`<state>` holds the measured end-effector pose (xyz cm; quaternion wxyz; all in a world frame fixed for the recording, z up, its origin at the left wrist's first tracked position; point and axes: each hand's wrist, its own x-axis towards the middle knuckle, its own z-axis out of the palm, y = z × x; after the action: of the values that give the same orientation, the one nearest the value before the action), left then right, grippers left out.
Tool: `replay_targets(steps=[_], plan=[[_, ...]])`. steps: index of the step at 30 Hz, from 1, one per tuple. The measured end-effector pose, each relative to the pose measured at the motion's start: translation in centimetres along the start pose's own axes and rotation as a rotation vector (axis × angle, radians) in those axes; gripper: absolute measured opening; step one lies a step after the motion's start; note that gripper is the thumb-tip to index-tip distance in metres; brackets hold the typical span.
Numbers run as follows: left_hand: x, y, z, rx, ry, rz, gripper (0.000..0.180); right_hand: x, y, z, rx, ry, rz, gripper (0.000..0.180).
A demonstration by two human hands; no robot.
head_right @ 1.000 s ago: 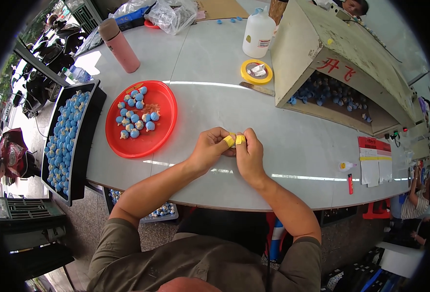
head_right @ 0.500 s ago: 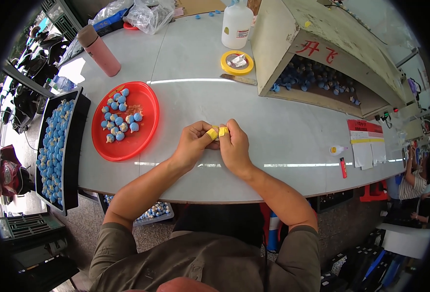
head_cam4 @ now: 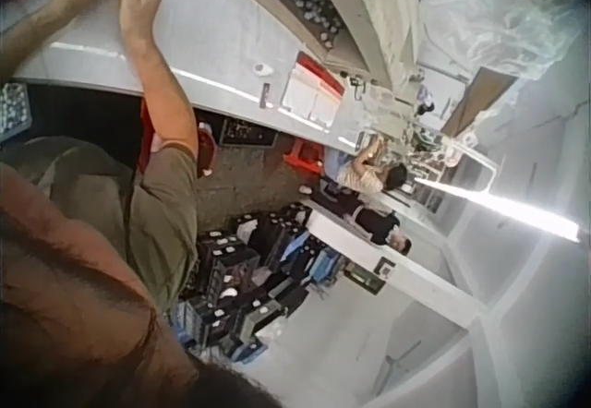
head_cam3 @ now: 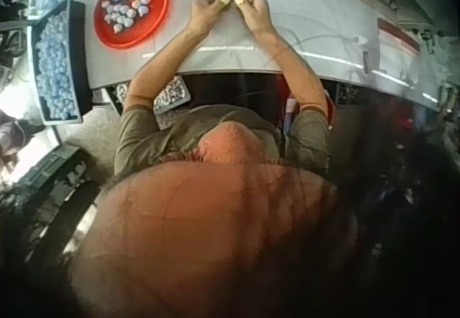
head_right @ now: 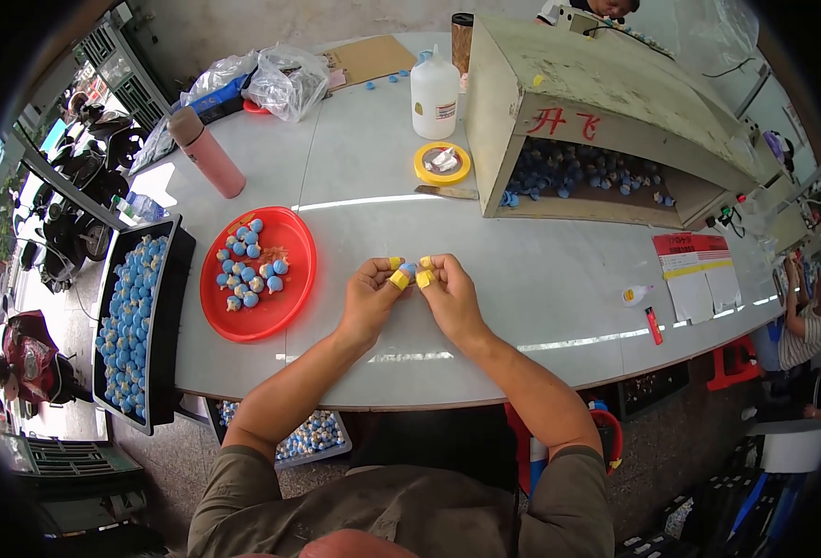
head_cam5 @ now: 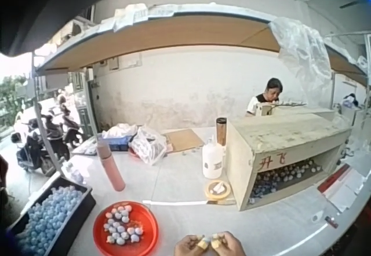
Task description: The person assembles small spherical plastic toy components by applying adhesive from a bottle to the plastic parts and joining the halves by hand.
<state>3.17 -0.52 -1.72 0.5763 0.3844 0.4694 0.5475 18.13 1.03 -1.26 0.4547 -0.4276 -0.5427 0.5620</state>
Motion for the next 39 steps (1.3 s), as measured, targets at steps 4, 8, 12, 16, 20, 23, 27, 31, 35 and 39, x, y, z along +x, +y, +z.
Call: replay_targets(steps=[4,8,12,16,20,23,27,31,35,39], plan=[[0.0,0.0,-0.6,-0.134,-0.065,-0.026,0.023,0.1,-1.8,-0.1,0.165,-0.098,0.136,0.015],[0.0,1.7,-1.3,-0.035,-0.148,-0.089,0.024,0.3,-1.8,-1.2,0.125,-0.182,0.12,0.015],[0.1,2.8,-1.9,0.083,-0.256,-0.144,0.028,0.4,-2.1,-1.5,0.063,-0.193,0.11,0.013],[0.1,2.8,-1.7,0.113,-0.254,-0.138,0.027,0.5,-2.3,-1.7,0.03,-0.186,0.13,0.013],[0.2,3.0,-1.9,0.07,-0.259,-0.189,0.025,0.7,-2.3,-1.9,0.024,-0.208,0.151,0.011],[0.3,2.9,-1.8,0.049,-0.255,-0.219,0.025,0.6,-2.1,-1.9,0.053,-0.242,0.132,0.01],[0.3,2.4,-1.9,0.055,-0.249,-0.223,0.024,0.6,-2.2,-1.8,0.019,-0.237,0.149,0.006],[0.3,2.2,-1.9,0.047,-0.25,-0.226,0.022,0.6,-1.9,-1.7,-0.008,-0.246,0.133,0.002],[0.3,2.0,-2.0,0.049,-0.252,-0.208,0.02,0.7,-1.6,-1.8,-0.019,-0.257,0.119,0.001],[0.5,2.0,-2.0,0.044,-0.25,-0.221,0.023,0.9,-1.5,-1.8,-0.015,-0.251,0.122,0.003]])
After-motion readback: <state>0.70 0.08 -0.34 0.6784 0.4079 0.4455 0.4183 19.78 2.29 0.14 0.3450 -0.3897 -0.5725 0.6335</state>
